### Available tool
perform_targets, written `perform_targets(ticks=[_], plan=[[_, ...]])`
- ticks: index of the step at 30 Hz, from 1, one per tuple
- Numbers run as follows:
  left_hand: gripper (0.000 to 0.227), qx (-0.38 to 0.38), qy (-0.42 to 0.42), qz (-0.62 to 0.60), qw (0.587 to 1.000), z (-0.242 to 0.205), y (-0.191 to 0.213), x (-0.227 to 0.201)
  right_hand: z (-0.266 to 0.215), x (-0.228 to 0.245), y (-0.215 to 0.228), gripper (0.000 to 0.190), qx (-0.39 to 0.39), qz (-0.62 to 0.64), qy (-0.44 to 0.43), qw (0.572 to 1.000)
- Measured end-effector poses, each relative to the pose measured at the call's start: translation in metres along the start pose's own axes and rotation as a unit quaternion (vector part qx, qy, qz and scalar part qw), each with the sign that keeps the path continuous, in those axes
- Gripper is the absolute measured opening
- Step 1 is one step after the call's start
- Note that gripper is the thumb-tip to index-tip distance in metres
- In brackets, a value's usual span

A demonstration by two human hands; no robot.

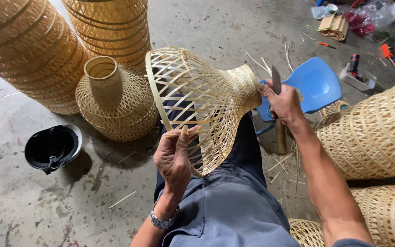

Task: The person trims excess bamboo strips from a woven bamboo basket using a knife, then weaves additional bamboo strips along the rim and body of the basket by hand.

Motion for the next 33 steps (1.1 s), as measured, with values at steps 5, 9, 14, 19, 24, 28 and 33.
perform_targets(ticks=[5, 9, 14, 19, 24, 28, 33], plan=[[0.013, 0.004, -0.020, 0.005, 1.000, 0.005, 0.003, -0.004, 0.030, -0.049, -0.037, 0.055, 0.210, 0.195, -0.075, 0.955], [0.015, 0.004, 0.001, 0.012, 1.000, 0.016, 0.005, -0.007, 0.023, -0.029, -0.039, 0.028, 0.206, 0.125, -0.024, 0.970], [0.017, -0.035, -0.043, -0.046, 0.997, 0.055, 0.036, -0.012, 0.027, -0.017, -0.021, 0.014, 0.079, 0.174, 0.018, 0.981], [0.034, -0.296, -0.006, 0.007, 0.955, 0.119, 0.162, -0.003, 0.029, -0.011, 0.007, 0.018, 0.013, 0.118, 0.038, 0.992], [0.057, -0.288, -0.181, 0.379, 0.861, 0.121, 0.153, -0.018, 0.024, 0.010, 0.022, 0.020, -0.049, 0.024, 0.043, 0.998], [0.030, 0.033, -0.331, 0.488, 0.807, 0.093, 0.028, -0.020, 0.019, 0.044, 0.022, 0.025, -0.079, -0.093, 0.121, 0.985], [0.021, 0.206, -0.351, 0.507, 0.760, 0.083, -0.056, -0.026, 0.003, 0.090, 0.016, 0.026, -0.111, -0.149, 0.199, 0.962]])
Point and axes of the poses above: each hand's wrist, its own z-axis towards the middle knuckle, its own y-axis out of the back of the hand, x = y × z, the point moved 7 cm from there along z, towards the middle knuckle, and after that the axes turned 4 degrees about -z, right-handed, at the moved point
